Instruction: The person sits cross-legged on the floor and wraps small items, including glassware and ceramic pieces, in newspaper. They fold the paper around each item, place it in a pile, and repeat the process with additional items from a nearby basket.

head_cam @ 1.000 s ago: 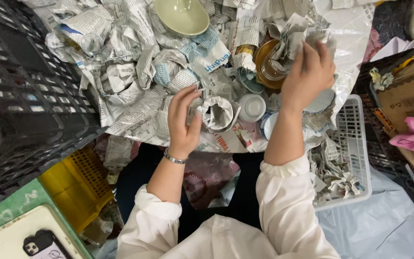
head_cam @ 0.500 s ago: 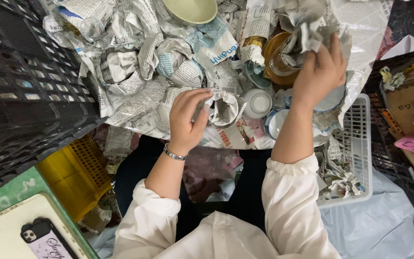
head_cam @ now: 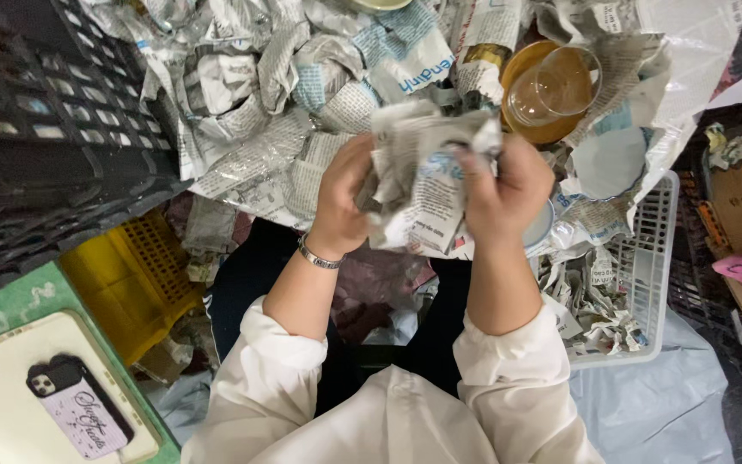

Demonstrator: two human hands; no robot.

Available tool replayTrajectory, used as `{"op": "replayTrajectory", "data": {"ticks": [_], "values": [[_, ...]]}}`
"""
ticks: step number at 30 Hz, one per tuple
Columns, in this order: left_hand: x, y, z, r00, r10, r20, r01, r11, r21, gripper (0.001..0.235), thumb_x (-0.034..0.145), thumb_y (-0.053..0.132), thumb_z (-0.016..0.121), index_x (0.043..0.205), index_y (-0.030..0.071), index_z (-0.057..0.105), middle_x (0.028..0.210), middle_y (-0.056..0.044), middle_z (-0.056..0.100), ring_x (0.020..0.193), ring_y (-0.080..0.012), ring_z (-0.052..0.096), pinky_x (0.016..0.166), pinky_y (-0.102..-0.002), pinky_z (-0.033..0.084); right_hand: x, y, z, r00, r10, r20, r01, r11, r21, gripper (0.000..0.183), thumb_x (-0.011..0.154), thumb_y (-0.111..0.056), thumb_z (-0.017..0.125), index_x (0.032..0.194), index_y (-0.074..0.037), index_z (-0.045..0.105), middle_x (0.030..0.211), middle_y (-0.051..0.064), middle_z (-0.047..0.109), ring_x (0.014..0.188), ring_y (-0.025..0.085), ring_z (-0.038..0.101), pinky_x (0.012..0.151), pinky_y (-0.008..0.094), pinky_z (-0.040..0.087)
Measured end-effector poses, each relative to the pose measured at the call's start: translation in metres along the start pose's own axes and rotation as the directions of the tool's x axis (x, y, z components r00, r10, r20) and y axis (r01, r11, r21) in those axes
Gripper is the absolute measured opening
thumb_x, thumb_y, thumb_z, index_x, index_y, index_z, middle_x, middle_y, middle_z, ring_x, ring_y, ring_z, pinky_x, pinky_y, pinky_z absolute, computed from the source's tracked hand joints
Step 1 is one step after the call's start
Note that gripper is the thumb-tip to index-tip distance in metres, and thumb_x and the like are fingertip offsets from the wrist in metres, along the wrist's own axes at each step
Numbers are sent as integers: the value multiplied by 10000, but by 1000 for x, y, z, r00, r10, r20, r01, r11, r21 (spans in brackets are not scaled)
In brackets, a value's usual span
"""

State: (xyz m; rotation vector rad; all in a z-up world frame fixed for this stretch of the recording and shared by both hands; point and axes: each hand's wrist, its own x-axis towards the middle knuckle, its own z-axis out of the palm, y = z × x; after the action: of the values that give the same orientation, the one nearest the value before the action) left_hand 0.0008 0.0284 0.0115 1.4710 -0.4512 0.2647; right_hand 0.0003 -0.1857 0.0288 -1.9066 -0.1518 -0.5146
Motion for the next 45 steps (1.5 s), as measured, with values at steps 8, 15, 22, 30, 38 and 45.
{"op": "replayTrajectory", "data": {"ticks": [8, 15, 22, 30, 38, 45], "values": [[-8, -14, -3, 963, -165, -211, 219, 938, 268, 82, 996, 102, 759, 968, 33, 725, 988, -111, 731, 1023, -213, 654, 947, -335, 493, 6, -14, 10, 992, 1, -122, 27, 974, 226, 475, 941, -271, 790, 1244, -6, 536, 1102, 59, 589, 979, 150, 577, 890, 291, 489], [-8, -12, 0, 830, -207, -518, 167, 978, -123, 264, 963, 96, 762, 1155, -4, 610, 1095, -55, 680, 982, -116, 627, 923, -249, 508, 6, -60, 22, 901, -392, 184, 431, 853, -293, 793, 743, -546, 823, 1304, -33, 597, 1241, 167, 586, 1111, 361, 581, 1003, 468, 453], [-23, -29, -9, 907, 123, -403, -104, 992, 70, 351, 1087, 363, 602, 1008, 24, 552, 1069, -15, 634, 960, -133, 574, 883, -287, 473, -1, -62, 45, 951, -48, 307, 114, 974, -198, 368, 971, -181, 781, 1284, -14, 682, 1381, 207, 653, 1290, 360, 592, 1134, 439, 434], [-35, -40, -13, 845, -219, -487, 163, 974, -155, 349, 1153, 222, 557, 859, 61, 462, 743, 60, 436, 664, -43, 341, 600, -245, 301, -11, -6, 29, 988, 151, 13, -151, 982, 117, 222, 1146, -173, 587, 1092, 12, 696, 911, 22, 638, 834, 98, 552, 778, 243, 443], [-17, -9, -18, 867, -30, -497, 175, 953, 248, 268, 1162, 138, 507, 933, -1, 527, 810, -14, 473, 744, -136, 404, 704, -297, 369, 3, 14, 10, 951, 304, -62, -248, 864, 438, 313, 1086, -248, 567, 1157, 35, 682, 987, -40, 680, 875, 47, 554, 816, 227, 440], [-11, -6, -18, 891, 120, -438, 52, 932, 360, 259, 1111, 294, 556, 1181, 50, 608, 1153, -114, 666, 1059, -217, 665, 944, -324, 533, 11, 7, 4, 967, 226, -115, -168, 911, 377, 297, 1142, -219, 615, 1163, 60, 715, 1033, -8, 694, 920, 52, 543, 842, 222, 437]]}}
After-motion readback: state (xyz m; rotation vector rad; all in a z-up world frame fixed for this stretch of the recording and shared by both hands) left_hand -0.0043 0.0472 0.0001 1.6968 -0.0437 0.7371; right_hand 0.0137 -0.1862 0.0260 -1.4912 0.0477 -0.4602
